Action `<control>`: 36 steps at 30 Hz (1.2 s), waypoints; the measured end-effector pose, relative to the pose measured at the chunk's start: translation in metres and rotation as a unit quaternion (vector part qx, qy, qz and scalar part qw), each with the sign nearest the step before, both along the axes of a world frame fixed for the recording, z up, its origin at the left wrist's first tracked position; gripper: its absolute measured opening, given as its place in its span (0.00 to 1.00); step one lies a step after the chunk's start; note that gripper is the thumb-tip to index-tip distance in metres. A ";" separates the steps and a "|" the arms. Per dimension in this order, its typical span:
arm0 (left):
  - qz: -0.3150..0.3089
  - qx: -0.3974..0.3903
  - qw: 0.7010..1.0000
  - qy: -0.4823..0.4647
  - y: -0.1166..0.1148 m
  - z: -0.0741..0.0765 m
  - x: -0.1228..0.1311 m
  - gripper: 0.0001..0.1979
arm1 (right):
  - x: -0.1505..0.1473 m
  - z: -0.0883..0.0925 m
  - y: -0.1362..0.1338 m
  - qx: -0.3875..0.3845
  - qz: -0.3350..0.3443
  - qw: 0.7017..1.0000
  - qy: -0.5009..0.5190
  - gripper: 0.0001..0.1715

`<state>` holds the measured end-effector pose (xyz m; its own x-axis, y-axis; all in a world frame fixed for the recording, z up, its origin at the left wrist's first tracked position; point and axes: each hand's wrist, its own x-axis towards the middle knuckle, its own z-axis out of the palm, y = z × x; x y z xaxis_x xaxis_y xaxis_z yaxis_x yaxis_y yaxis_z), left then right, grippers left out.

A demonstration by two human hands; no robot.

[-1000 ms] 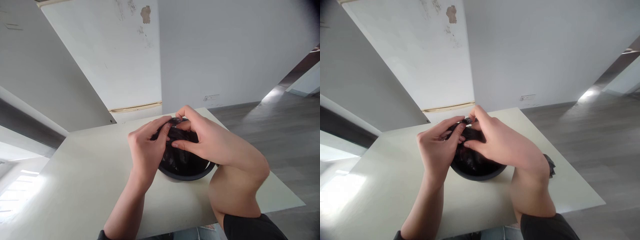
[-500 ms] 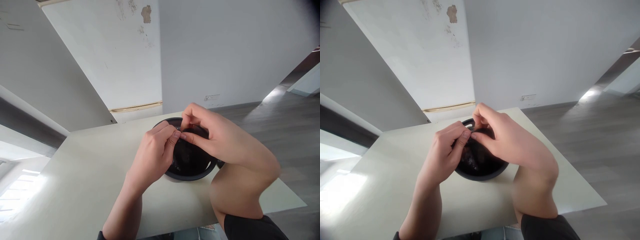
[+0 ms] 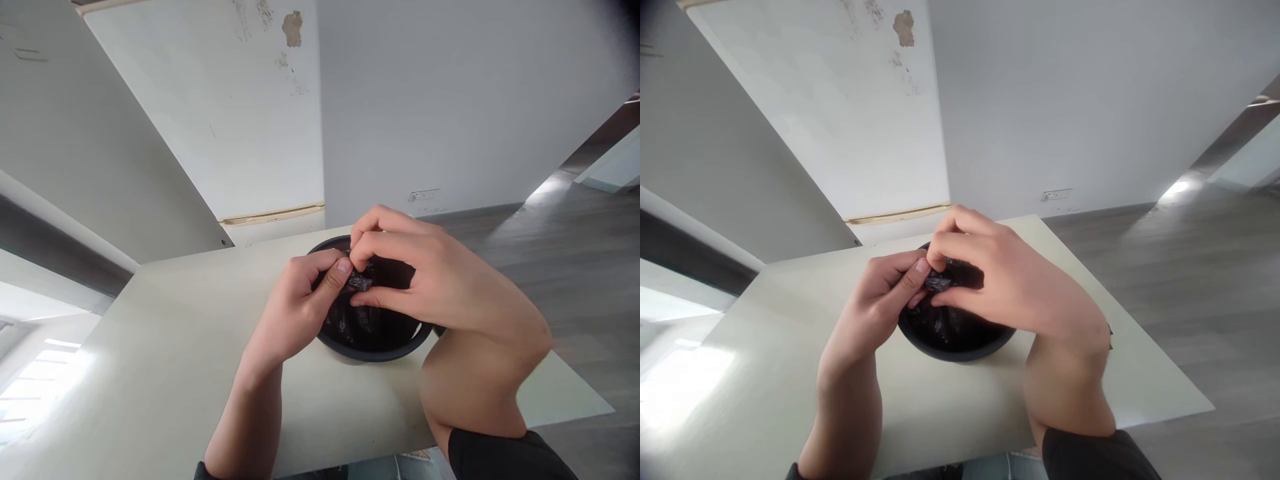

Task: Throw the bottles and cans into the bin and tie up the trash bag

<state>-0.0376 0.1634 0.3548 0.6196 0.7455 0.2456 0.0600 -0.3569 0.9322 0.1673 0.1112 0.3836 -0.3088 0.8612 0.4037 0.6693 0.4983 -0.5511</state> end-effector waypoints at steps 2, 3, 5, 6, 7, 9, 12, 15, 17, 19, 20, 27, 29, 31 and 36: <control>0.002 0.009 1.000 0.000 0.000 0.000 0.001 0.20 | -0.001 0.001 -0.001 0.014 -0.001 1.000 0.003 0.09; 0.005 0.014 1.000 0.003 0.000 0.000 0.001 0.20 | -0.002 0.002 -0.002 0.015 -0.002 1.000 0.002 0.09; 0.013 0.026 1.000 0.010 0.000 0.000 0.001 0.20 | -0.002 0.003 -0.003 0.010 -0.005 1.000 0.000 0.10; 0.021 0.034 0.999 0.013 0.001 -0.001 0.001 0.20 | -0.002 0.003 -0.003 0.006 -0.007 1.000 -0.002 0.10; 0.031 0.043 0.999 0.014 0.001 -0.001 0.002 0.19 | -0.002 0.003 -0.003 0.003 -0.010 1.000 -0.003 0.10; 0.058 0.064 0.996 0.014 0.003 -0.002 0.001 0.17 | -0.002 0.004 -0.003 -0.004 -0.016 1.000 -0.005 0.10; 0.100 0.096 0.990 0.019 0.007 -0.004 0.000 0.13 | 0.000 0.003 -0.002 -0.018 -0.029 0.999 -0.011 0.10; 0.124 0.112 0.986 0.026 0.012 -0.005 -0.002 0.12 | 0.002 0.002 -0.001 -0.032 -0.040 0.998 -0.021 0.10; 0.131 0.112 0.985 0.029 0.015 -0.006 -0.004 0.12 | 0.003 0.001 -0.001 -0.038 -0.039 0.998 -0.028 0.11; 0.137 0.111 0.984 0.032 0.017 -0.006 -0.005 0.13 | 0.004 0.001 -0.001 -0.043 -0.033 0.998 -0.037 0.11; 0.142 0.111 0.983 0.034 0.018 -0.006 -0.006 0.13 | 0.005 0.001 -0.001 -0.047 -0.029 0.998 -0.042 0.11; 0.190 0.153 0.968 0.059 0.027 -0.010 -0.006 0.13 | 0.009 -0.003 -0.002 -0.086 0.023 0.992 -0.087 0.13; 0.207 0.180 0.959 0.072 0.030 -0.013 -0.005 0.13 | 0.010 -0.005 -0.003 -0.088 0.038 0.991 -0.094 0.14; 0.210 0.202 0.953 0.079 0.033 -0.016 -0.003 0.13 | 0.011 -0.007 -0.004 -0.083 0.060 0.990 -0.101 0.14; 0.222 0.232 0.944 0.075 0.041 -0.020 -0.002 0.13 | 0.014 -0.006 -0.007 -0.055 0.113 0.989 -0.074 0.14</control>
